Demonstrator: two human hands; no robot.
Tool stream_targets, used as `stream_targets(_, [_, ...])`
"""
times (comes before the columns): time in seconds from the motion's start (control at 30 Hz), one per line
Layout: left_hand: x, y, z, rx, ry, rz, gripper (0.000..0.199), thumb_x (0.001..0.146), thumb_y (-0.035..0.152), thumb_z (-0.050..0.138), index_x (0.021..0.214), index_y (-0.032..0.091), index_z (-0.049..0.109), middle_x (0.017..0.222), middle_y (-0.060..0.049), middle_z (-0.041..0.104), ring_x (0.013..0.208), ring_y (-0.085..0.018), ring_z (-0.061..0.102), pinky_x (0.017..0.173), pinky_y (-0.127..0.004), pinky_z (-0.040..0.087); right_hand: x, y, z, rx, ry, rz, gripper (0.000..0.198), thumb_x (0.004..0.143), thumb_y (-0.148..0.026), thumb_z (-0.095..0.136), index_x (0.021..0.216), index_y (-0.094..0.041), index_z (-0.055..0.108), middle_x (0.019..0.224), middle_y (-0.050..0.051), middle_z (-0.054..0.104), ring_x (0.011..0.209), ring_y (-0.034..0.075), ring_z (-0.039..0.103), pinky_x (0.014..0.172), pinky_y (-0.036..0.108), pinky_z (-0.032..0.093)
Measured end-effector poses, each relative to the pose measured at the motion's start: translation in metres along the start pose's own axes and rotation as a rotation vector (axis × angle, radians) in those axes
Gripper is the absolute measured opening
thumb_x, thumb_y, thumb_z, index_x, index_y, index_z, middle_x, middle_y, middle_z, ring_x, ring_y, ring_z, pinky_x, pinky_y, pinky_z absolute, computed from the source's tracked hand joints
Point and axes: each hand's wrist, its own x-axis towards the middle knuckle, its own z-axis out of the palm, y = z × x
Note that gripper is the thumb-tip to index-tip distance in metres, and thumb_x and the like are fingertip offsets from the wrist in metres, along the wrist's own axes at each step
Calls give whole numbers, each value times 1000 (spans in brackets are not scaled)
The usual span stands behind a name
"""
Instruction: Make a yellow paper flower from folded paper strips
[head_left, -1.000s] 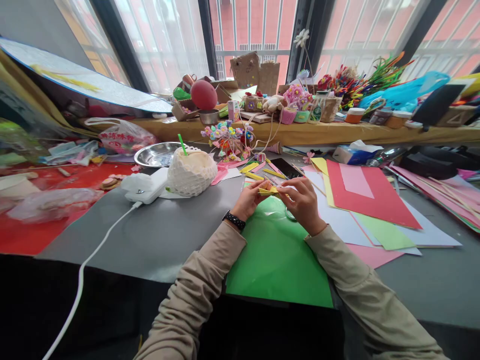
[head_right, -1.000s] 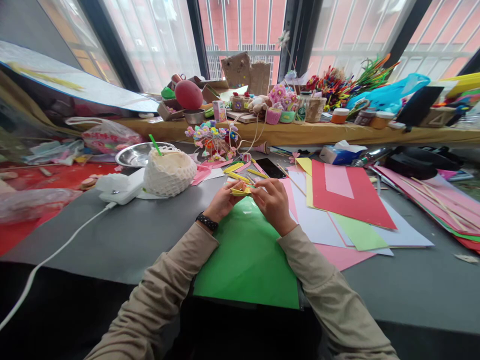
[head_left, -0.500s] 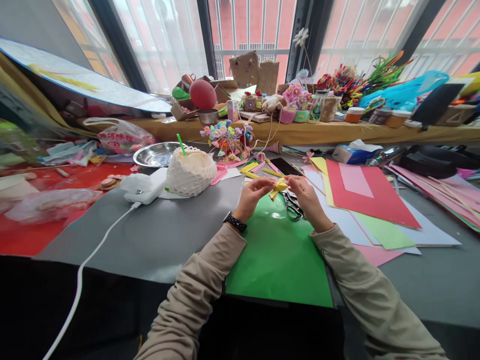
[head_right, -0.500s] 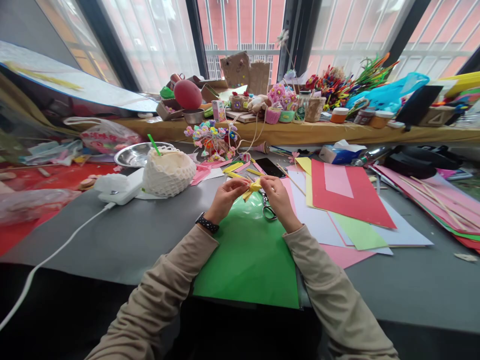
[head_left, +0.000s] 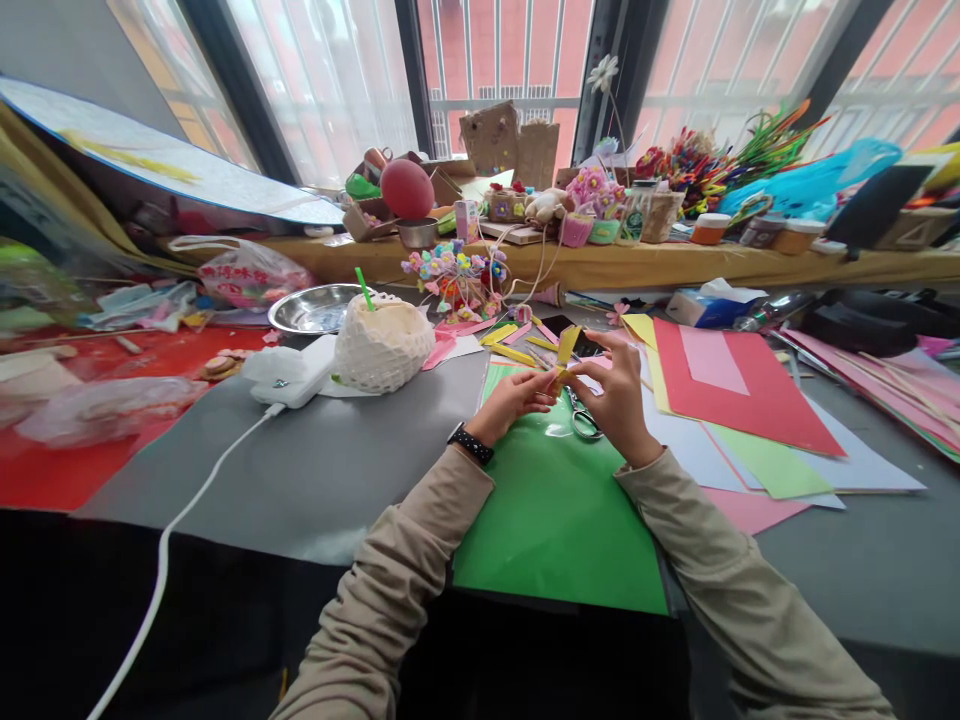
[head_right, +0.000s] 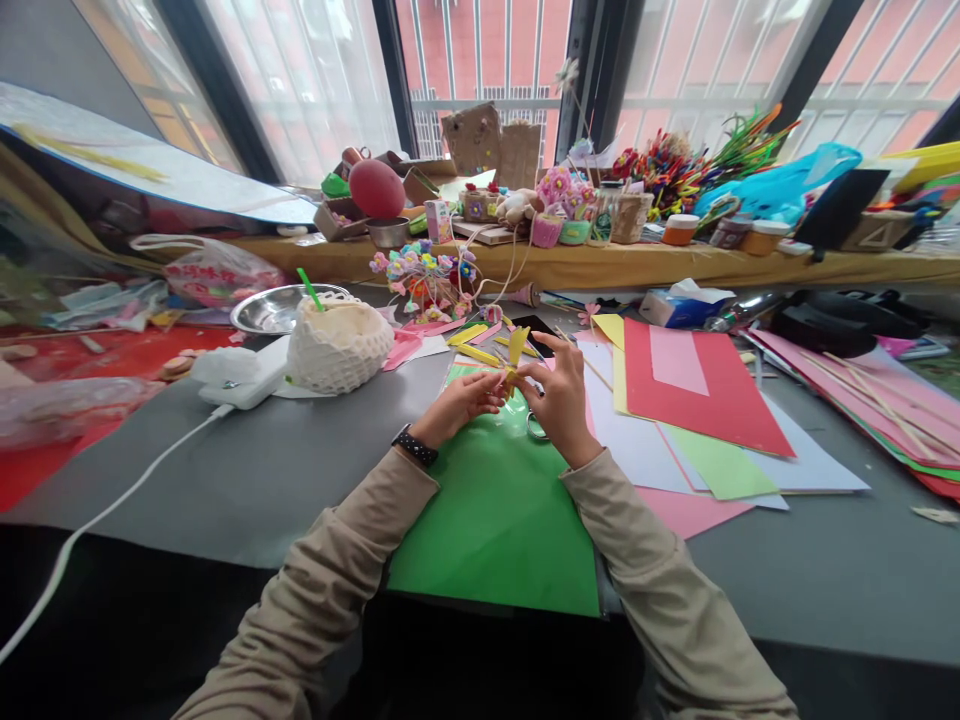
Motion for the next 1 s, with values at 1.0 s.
stream_targets(1.0, [-6,0,2,-136,-124,50,31,57,30,71,83,12,67,78,-5,64,75,-12,58,84,-32,40,-3,-7,-3,3,-46,-66,9,77,-32,53,81,-26,60,117,4,48,108,23,42,89,45,37])
